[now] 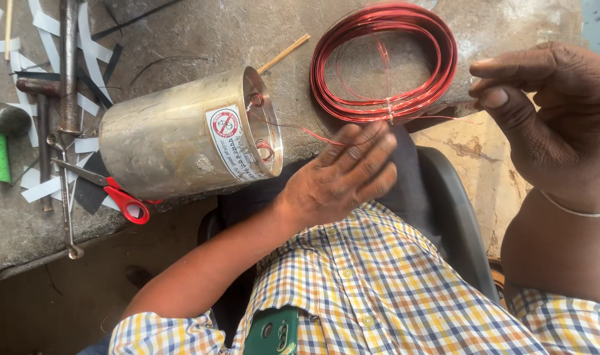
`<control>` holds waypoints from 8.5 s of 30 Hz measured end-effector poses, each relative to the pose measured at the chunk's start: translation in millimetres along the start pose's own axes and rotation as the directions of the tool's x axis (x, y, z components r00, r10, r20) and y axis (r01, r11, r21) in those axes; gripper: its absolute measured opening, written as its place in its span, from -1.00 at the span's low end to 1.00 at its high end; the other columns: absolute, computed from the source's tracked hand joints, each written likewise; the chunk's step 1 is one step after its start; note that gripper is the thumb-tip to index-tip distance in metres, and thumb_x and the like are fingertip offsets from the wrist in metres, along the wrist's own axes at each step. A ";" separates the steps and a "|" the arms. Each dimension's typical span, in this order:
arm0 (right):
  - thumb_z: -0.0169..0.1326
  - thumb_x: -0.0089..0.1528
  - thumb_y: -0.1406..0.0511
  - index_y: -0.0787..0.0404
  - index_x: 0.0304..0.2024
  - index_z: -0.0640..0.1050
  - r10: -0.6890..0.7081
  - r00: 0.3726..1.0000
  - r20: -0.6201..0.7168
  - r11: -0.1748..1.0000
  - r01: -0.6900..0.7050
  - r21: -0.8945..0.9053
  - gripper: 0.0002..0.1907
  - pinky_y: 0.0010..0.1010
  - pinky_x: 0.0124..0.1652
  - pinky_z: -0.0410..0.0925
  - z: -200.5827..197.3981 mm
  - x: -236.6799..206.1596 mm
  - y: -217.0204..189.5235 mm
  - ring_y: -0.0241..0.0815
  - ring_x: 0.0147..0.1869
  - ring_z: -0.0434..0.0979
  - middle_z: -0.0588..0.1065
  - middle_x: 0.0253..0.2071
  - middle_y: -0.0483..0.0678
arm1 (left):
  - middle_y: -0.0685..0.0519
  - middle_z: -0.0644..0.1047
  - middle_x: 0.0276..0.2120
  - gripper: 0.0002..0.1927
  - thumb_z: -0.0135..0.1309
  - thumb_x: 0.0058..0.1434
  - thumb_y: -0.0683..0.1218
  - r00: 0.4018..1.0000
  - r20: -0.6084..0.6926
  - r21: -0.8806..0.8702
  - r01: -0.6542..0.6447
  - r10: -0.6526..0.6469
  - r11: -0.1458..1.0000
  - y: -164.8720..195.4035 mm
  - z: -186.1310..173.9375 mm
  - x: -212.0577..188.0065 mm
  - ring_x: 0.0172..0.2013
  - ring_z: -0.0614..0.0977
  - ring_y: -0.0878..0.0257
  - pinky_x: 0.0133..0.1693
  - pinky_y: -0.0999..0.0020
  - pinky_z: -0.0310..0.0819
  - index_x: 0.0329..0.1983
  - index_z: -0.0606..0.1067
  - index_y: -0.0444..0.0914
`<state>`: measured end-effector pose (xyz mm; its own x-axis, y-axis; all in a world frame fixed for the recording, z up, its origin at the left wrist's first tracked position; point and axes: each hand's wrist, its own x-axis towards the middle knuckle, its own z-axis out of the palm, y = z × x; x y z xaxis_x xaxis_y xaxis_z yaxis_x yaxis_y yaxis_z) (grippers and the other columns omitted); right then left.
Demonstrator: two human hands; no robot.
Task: The person sits at a workbench winding red enameled copper wire around a metal cylinder, feeding the wire through the cylinder's open end. They cut strips of gray insulating paper with scissors, fold a strip, and insert it into the cylinder alongside the wound wire, then continue handling the cylinder and wire coil.
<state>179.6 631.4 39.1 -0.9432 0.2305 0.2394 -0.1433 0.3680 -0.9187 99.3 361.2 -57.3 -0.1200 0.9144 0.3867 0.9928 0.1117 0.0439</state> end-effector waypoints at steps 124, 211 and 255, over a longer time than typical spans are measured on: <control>0.48 0.24 0.30 0.24 0.26 0.41 -0.312 0.945 0.093 0.946 0.300 0.126 -0.35 -0.64 -0.37 0.33 59.4 30.6 -7.8 -0.51 -0.34 0.44 0.48 -0.33 -0.18 | 0.14 0.47 -0.08 -0.59 -0.04 0.56 0.09 0.715 -0.498 -0.858 -0.489 -0.491 0.157 -22.8 -98.9 114.8 0.03 0.56 0.37 0.40 0.18 0.37 0.26 0.51 -0.26; -0.09 0.42 -0.03 0.39 -0.05 0.53 -0.477 0.878 -0.049 0.869 0.479 0.128 -0.44 -0.44 -0.22 0.44 72.8 8.3 -54.6 -0.23 -0.23 0.58 0.56 -0.16 0.07 | -0.02 0.56 0.12 -0.42 -0.23 0.57 0.24 0.556 -0.568 -0.782 -0.135 -0.606 0.609 3.6 -98.2 114.6 0.07 0.68 0.19 0.08 0.35 0.71 0.29 0.43 -0.30; 0.07 0.59 0.34 0.33 0.09 0.42 -0.124 0.945 -0.302 0.774 0.282 0.567 -0.84 -0.49 -0.32 0.27 61.7 10.4 26.4 -0.25 -0.35 0.40 0.49 -0.18 0.07 | -0.04 0.62 -0.14 -0.61 0.32 0.29 0.02 0.961 -0.002 -0.285 0.264 -0.276 0.921 -45.1 -190.7 88.5 -0.06 0.58 0.14 0.05 0.10 0.43 0.06 0.58 -0.30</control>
<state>147.5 587.9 -2.0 -0.7832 0.4446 0.4347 -0.5472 -0.1608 -0.8214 44.4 362.8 150.6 -0.3891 0.8472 0.3618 0.8840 0.2331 0.4051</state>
